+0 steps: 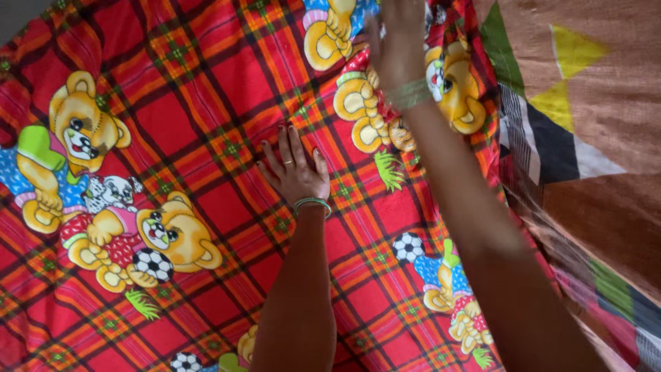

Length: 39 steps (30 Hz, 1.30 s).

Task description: The person spreads a red patterned bedsheet over a mattress, smoothing it by hand. They then place two white pillows at the head of the bed and smooth the sheet again.

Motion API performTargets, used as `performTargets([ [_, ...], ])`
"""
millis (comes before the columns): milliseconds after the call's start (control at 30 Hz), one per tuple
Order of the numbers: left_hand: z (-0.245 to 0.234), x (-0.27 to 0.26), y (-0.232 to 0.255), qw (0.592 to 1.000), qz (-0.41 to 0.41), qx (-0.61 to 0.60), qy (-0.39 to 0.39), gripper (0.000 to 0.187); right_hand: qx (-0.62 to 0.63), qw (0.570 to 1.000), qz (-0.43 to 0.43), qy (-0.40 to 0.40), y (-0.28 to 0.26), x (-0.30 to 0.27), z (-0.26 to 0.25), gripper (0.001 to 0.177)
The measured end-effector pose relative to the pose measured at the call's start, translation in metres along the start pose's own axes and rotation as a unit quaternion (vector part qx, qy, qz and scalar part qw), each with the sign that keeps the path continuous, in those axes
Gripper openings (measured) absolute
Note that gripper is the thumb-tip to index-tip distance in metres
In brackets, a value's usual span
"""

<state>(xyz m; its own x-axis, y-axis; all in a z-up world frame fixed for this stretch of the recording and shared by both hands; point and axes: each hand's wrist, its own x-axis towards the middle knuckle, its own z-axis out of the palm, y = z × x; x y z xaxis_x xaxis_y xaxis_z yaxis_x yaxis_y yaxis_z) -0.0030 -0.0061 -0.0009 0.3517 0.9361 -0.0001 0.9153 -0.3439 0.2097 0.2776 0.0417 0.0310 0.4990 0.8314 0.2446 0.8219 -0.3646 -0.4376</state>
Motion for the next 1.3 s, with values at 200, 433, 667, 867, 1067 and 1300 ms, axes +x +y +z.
performTargets([
  [200, -0.002, 0.007, 0.002, 0.999, -0.009, 0.001, -0.032, 0.063, -0.105, 0.970, 0.110, -0.191, -0.051, -0.195, -0.055, 0.062],
  [433, -0.004, 0.002, 0.002, 0.999, -0.011, 0.001, -0.032, 0.063, -0.012, 0.944, 0.329, -0.009, 0.105, -0.293, -0.107, 0.049],
  [667, -0.005, 0.004, 0.002, 0.998, -0.025, -0.003, -0.053, 0.065, -0.149, 0.988, 0.029, -0.033, 0.038, -0.320, -0.117, 0.048],
  [867, -0.005, 0.003, 0.003, 1.000, -0.015, -0.003, -0.024, 0.065, -0.076, 0.887, 0.456, 0.008, 0.088, -0.301, -0.103, 0.059],
  [1067, -0.007, 0.003, 0.003, 0.999, -0.022, -0.018, -0.041, 0.066, -0.129, 0.981, 0.104, 0.104, 0.035, -0.300, -0.092, 0.048],
  [1300, -0.006, 0.004, 0.002, 0.999, -0.017, -0.016, -0.037, 0.066, -0.067, 0.977, 0.190, -0.067, -0.102, -0.232, 0.011, 0.055],
])
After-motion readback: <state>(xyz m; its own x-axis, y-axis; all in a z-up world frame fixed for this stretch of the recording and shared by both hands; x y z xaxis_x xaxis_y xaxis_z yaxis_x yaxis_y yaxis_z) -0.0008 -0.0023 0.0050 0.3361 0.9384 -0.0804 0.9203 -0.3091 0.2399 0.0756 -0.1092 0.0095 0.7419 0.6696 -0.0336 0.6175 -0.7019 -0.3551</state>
